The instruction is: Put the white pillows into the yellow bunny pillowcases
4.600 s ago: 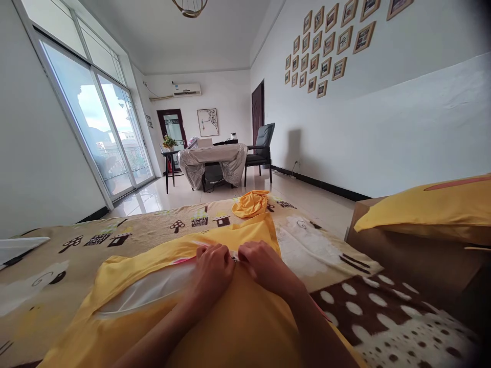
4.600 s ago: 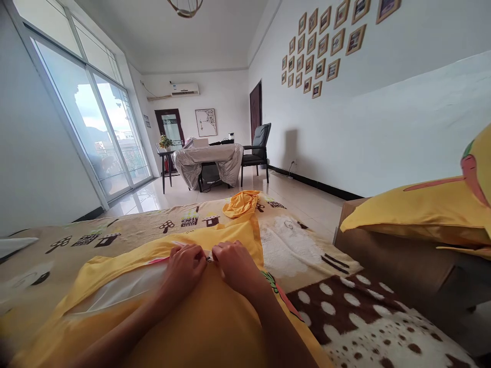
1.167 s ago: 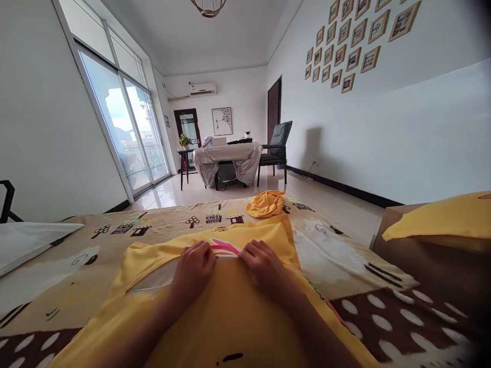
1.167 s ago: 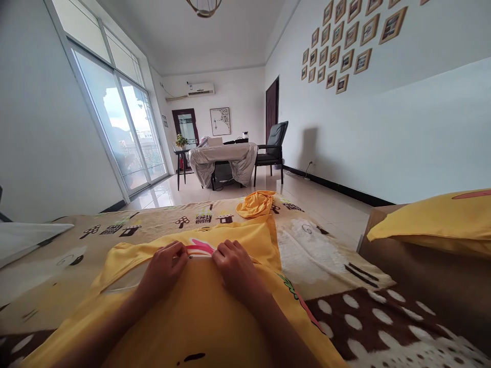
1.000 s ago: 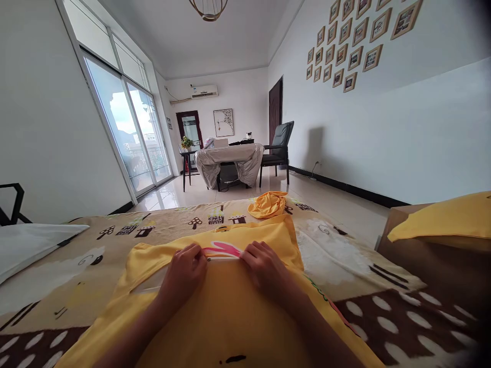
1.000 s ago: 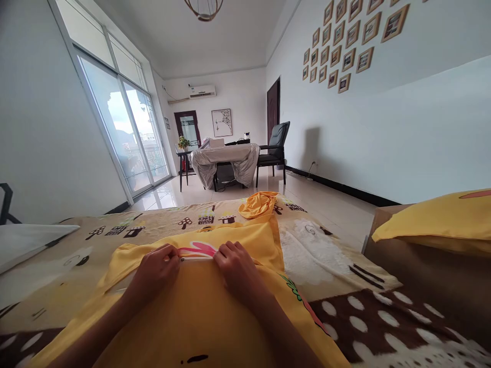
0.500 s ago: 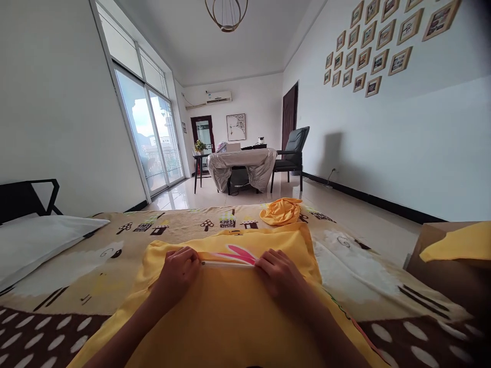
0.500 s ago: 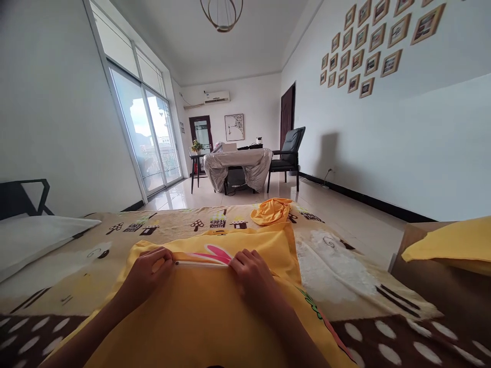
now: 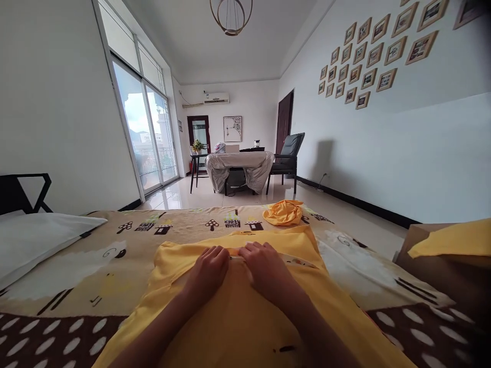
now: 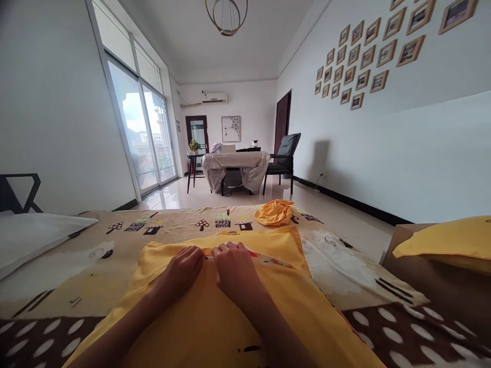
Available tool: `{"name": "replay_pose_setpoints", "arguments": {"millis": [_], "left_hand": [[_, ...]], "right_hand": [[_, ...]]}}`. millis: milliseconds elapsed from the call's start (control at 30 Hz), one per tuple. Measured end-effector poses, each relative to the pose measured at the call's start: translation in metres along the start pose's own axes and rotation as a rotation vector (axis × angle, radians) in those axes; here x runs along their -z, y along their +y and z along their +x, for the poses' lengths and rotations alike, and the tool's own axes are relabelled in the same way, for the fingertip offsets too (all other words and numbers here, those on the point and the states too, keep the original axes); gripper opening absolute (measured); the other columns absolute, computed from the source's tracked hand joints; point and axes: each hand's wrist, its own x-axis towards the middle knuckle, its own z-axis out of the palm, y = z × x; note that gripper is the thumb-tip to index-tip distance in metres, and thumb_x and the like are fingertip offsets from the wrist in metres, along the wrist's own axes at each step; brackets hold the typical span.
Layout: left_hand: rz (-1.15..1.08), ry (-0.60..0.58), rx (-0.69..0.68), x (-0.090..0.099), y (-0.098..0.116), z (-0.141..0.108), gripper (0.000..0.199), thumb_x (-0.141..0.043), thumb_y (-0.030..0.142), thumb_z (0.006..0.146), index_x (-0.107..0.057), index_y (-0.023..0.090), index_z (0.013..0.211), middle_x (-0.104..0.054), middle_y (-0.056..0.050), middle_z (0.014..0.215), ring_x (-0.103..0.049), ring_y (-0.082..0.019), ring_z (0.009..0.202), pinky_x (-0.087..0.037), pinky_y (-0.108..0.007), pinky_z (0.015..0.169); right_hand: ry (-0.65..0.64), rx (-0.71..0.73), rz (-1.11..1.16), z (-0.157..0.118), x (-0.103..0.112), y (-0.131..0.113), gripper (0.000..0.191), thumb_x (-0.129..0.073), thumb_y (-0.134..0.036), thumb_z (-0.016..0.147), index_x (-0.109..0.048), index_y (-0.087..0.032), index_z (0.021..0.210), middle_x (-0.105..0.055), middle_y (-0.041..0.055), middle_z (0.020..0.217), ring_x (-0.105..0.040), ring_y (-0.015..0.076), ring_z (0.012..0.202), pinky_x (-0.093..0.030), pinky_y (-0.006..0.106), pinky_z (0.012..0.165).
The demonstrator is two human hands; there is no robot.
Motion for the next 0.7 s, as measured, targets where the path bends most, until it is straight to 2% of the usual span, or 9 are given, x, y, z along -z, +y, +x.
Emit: {"name": "replay_pose_setpoints", "arguments": {"millis": [67, 167, 267, 367, 533, 700], "left_hand": [[0.040, 0.024, -0.032, -0.001, -0.003, 0.002, 0.025, -0.037, 0.014, 0.092, -0.050, 0.020, 0.072, -0.059, -0.002, 0.073, -0.052, -0.016, 0.068, -0.037, -0.029, 0.066], [0.047, 0.097, -0.034, -0.003, -0.008, -0.002, 0.023, -0.039, 0.012, 0.091, -0.050, 0.019, 0.072, -0.059, 0.000, 0.070, -0.051, -0.015, 0.062, -0.035, -0.030, 0.068], [0.048, 0.180, -0.013, -0.009, -0.011, -0.011, 0.023, -0.039, 0.012, 0.091, -0.049, 0.019, 0.072, -0.058, 0.001, 0.068, -0.052, -0.014, 0.062, -0.033, -0.031, 0.071], [0.023, 0.221, 0.000, -0.016, -0.012, -0.020, 0.024, -0.038, 0.011, 0.091, -0.047, 0.019, 0.070, -0.056, 0.001, 0.066, -0.052, -0.014, 0.064, -0.032, -0.031, 0.073], [-0.041, 0.155, 0.077, -0.018, -0.011, -0.023, 0.025, -0.036, 0.012, 0.090, -0.044, 0.019, 0.067, -0.054, 0.001, 0.064, -0.050, -0.014, 0.062, -0.031, -0.031, 0.072], [-0.156, 0.046, 0.216, -0.002, -0.022, -0.022, 0.024, -0.037, 0.017, 0.090, -0.048, 0.019, 0.068, -0.057, 0.001, 0.065, -0.051, -0.013, 0.061, -0.031, -0.031, 0.073]], "right_hand": [[-0.024, -0.085, -0.030, 0.016, -0.003, -0.016, 0.021, -0.047, -0.005, 0.080, -0.063, -0.015, 0.088, -0.066, 0.0102, 0.091, -0.059, 0.0221, 0.087, -0.036, 0.033, 0.075], [0.044, -0.161, 0.029, 0.026, -0.022, -0.027, 0.023, -0.043, -0.004, 0.082, -0.062, -0.016, 0.085, -0.066, 0.0082, 0.088, -0.058, 0.0197, 0.084, -0.035, 0.031, 0.073], [0.106, -0.127, 0.103, 0.023, -0.043, -0.024, 0.021, -0.045, -0.007, 0.086, -0.063, -0.018, 0.084, -0.065, 0.0057, 0.087, -0.056, 0.0183, 0.084, -0.034, 0.030, 0.073], [0.124, -0.067, 0.170, 0.019, -0.052, -0.014, 0.019, -0.048, -0.013, 0.089, -0.065, -0.019, 0.081, -0.065, 0.0039, 0.085, -0.055, 0.0179, 0.084, -0.035, 0.031, 0.079], [0.121, -0.034, 0.192, 0.020, -0.053, -0.003, 0.016, -0.055, -0.010, 0.085, -0.066, -0.019, 0.077, -0.065, 0.0033, 0.079, -0.055, 0.0181, 0.079, -0.036, 0.032, 0.078], [0.143, -0.002, 0.280, 0.017, -0.052, 0.003, 0.014, -0.057, -0.010, 0.084, -0.063, -0.018, 0.074, -0.064, 0.0023, 0.077, -0.055, 0.0168, 0.076, -0.038, 0.031, 0.074]]}}
